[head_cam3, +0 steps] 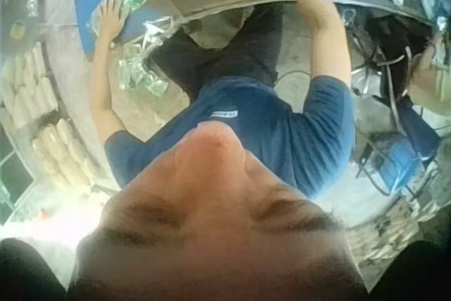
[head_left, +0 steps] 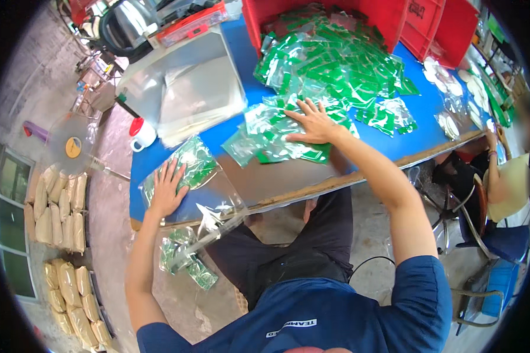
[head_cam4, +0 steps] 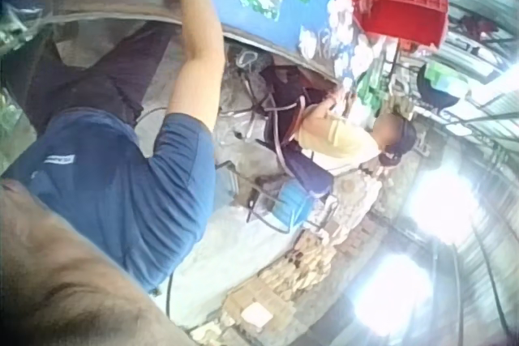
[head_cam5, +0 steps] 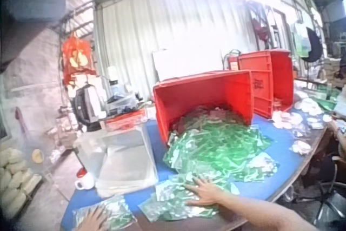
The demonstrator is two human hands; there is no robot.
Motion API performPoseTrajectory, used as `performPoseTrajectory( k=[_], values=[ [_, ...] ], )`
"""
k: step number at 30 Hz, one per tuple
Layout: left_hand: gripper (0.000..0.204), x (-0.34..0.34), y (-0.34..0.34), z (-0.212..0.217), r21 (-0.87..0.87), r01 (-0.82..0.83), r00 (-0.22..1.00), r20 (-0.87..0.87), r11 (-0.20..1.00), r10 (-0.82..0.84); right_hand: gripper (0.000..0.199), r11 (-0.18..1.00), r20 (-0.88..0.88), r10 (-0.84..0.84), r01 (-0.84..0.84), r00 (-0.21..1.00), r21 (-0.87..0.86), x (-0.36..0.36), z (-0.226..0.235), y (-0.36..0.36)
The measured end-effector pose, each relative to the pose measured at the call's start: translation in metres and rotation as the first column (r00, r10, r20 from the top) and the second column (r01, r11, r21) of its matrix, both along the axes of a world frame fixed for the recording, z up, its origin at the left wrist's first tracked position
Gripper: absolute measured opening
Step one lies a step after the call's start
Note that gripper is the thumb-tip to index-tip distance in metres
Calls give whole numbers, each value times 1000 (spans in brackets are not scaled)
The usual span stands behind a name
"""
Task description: The recorder is counting, stacking, and placing small green plastic packets into a larger clear plastic bag.
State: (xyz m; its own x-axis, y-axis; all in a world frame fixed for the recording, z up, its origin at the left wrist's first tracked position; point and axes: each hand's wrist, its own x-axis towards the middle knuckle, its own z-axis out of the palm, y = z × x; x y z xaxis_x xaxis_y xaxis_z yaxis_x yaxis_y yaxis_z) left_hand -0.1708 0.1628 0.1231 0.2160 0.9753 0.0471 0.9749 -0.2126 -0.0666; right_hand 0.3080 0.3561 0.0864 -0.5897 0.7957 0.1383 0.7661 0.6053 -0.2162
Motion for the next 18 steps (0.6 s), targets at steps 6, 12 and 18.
performPoseTrajectory(
  k=[6, 12, 18],
  values=[
    [42, 22, 32, 40, 148, 140, 965, -243, 979, -101, 55, 919, -350, 143, 7, 926, 394, -40, 29, -37],
    [36, 146, -52, 23, -379, -175, 536, 738, 909, 411, 49, 900, -189, 372, -302, 909, 315, -114, -5, -127],
    [50, 219, -115, -37, -605, 29, -522, 669, 796, 528, 33, 776, -562, 529, -630, 635, 19, -90, 13, -167]
  ],
)
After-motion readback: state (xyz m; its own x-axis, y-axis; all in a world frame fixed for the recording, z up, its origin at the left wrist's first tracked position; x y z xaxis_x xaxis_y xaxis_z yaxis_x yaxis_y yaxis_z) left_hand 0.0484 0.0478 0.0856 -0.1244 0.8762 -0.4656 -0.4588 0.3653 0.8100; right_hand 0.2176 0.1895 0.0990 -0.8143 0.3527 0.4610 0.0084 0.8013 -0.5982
